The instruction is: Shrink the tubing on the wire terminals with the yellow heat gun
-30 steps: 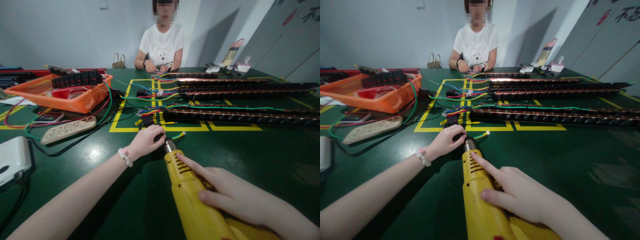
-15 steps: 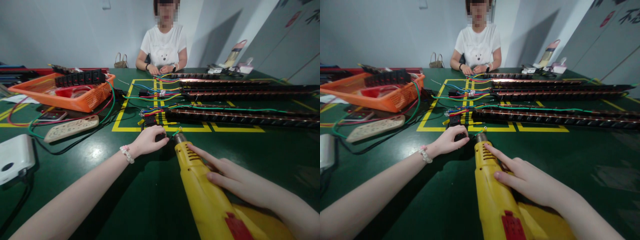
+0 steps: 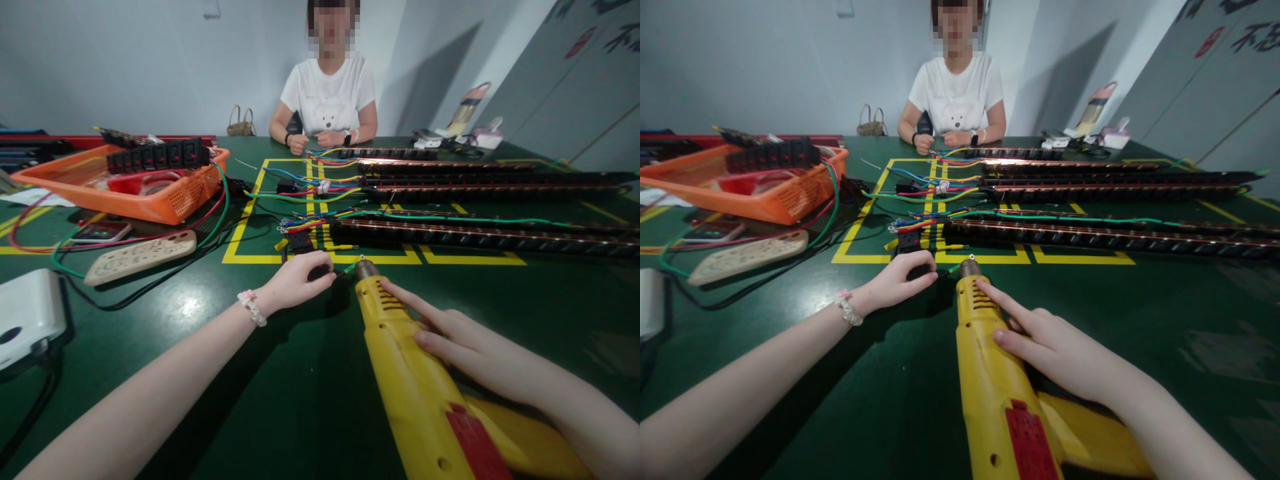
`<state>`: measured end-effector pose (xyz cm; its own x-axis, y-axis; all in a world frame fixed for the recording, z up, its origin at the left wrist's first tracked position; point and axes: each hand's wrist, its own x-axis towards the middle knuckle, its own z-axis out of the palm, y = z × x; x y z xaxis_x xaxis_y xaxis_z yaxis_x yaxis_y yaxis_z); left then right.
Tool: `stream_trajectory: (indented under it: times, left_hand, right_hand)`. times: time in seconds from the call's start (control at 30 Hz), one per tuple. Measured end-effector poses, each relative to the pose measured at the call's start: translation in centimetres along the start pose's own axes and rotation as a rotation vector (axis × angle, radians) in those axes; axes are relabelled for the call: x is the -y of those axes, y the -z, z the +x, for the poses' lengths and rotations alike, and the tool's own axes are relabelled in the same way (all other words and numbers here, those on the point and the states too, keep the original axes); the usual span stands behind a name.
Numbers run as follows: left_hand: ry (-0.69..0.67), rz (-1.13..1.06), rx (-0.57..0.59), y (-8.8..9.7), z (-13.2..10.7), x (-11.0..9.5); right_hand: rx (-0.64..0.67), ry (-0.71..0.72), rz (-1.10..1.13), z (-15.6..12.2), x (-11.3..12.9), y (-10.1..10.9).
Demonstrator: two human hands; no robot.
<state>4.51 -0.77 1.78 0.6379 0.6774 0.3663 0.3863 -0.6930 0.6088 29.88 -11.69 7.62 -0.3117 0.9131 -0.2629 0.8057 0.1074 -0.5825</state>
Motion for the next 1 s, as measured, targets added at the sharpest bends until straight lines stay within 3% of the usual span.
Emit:
stream_trajectory:
  times: [0.17,0.5,0.7,1.0]
  left_hand:
    - [-0.026,0.026,-0.016,0.0,0.0,0.0]
    - [-0.050,0.171,-0.256,-0.5,-0.1,-0.3]
    - [-0.079,0.133,-0.236,-0.5,0.0,0.0]
    - [-0.100,0.089,-0.181,-0.4,0.0,-0.3]
  right_hand:
    - [-0.037,-0.018,-0.003,-0.1,0.4,-0.1]
    - [-0.005,0.045,-0.120,-0.2,-0.2,-0.2]
    - [-0.028,0.101,-0.122,-1.0,0.4,-1.6]
    - [0.191,0.030,0.080,-2.0,2.3,-2.4]
